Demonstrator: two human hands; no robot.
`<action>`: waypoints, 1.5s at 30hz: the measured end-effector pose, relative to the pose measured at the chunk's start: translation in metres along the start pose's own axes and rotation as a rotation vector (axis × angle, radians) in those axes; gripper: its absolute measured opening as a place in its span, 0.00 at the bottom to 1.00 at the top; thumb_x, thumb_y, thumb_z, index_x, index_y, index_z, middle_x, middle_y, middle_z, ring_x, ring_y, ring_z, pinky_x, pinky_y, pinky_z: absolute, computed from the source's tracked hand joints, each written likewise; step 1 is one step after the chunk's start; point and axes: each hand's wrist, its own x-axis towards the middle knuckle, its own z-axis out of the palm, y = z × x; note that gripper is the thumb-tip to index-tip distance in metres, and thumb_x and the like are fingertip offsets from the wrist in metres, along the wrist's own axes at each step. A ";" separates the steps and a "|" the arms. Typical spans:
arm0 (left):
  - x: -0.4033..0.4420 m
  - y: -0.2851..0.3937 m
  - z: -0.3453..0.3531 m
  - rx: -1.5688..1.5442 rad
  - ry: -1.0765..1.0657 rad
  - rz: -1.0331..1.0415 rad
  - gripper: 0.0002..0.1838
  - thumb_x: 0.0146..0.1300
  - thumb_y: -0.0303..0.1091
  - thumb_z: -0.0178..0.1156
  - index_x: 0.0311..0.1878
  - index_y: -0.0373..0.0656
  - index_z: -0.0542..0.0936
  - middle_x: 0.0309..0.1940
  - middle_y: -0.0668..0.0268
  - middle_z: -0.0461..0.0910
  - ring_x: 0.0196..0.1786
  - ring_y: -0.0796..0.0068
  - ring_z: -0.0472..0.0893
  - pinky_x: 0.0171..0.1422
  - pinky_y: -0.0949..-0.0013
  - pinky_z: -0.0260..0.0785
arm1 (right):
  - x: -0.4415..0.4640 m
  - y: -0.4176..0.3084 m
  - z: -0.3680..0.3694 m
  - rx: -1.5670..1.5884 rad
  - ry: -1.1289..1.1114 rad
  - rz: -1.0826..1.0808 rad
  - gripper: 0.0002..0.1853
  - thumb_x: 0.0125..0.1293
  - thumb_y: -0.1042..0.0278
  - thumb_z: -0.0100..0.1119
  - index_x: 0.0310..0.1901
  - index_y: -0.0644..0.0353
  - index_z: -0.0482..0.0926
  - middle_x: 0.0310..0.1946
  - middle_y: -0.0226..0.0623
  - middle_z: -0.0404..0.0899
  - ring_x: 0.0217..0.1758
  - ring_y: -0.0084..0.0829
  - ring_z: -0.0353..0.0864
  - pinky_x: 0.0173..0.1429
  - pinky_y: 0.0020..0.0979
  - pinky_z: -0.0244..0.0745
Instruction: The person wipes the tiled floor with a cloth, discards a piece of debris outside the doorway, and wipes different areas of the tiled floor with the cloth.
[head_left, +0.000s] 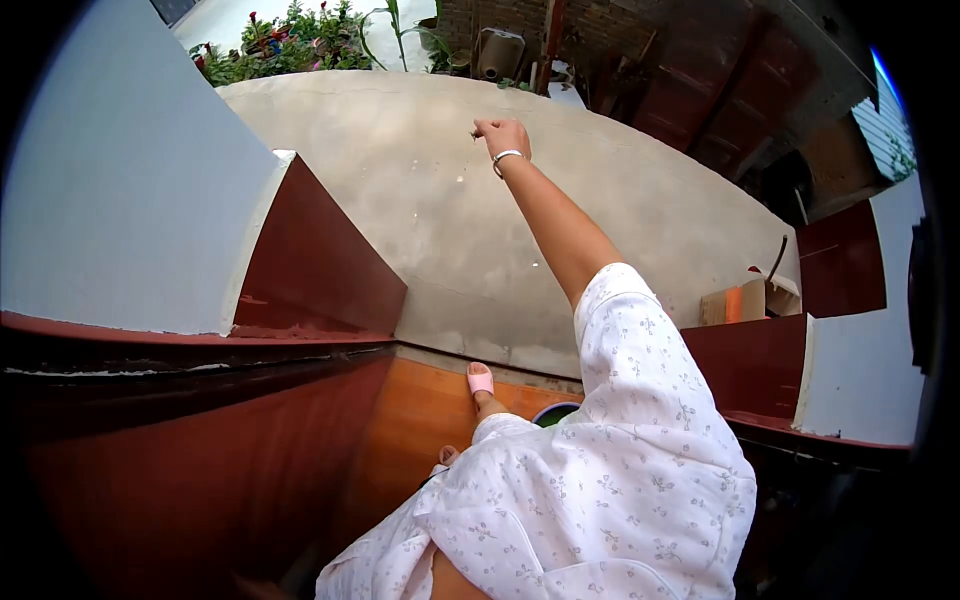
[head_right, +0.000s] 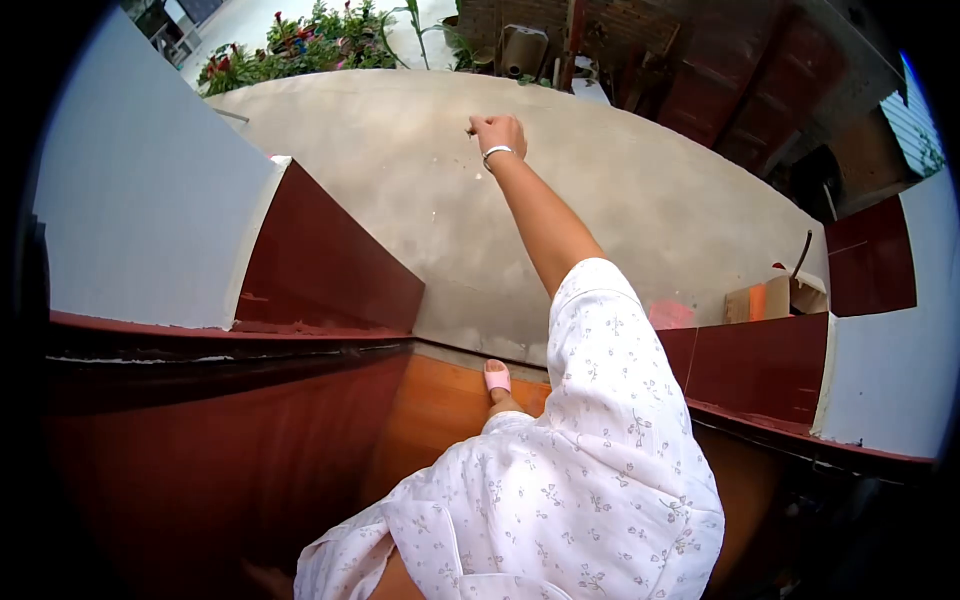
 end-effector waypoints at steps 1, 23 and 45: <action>0.032 -0.015 -0.031 -0.086 -0.155 -0.040 0.39 0.58 0.40 0.61 0.72 0.47 0.58 0.67 0.54 0.61 0.64 0.56 0.66 0.66 0.53 0.63 | 0.023 -0.002 0.009 -0.191 0.051 -0.076 0.12 0.56 0.54 0.61 0.40 0.46 0.87 0.58 0.31 0.76 0.59 0.32 0.74 0.58 0.36 0.69; 0.014 0.014 -0.002 0.218 0.096 -0.161 0.24 0.61 0.51 0.58 0.53 0.45 0.76 0.43 0.62 0.77 0.38 0.64 0.76 0.37 0.65 0.72 | 0.067 0.169 -0.022 -0.684 0.183 -0.288 0.13 0.51 0.61 0.63 0.40 0.44 0.85 0.67 0.28 0.65 0.72 0.37 0.58 0.67 0.41 0.63; -0.136 -0.148 0.259 1.011 -1.375 -0.162 0.24 0.69 0.37 0.53 0.65 0.39 0.68 0.62 0.56 0.69 0.64 0.66 0.69 0.68 0.62 0.62 | -0.555 0.346 -0.122 -0.052 0.305 0.544 0.09 0.47 0.66 0.63 0.26 0.60 0.75 0.24 0.43 0.79 0.29 0.41 0.79 0.37 0.36 0.74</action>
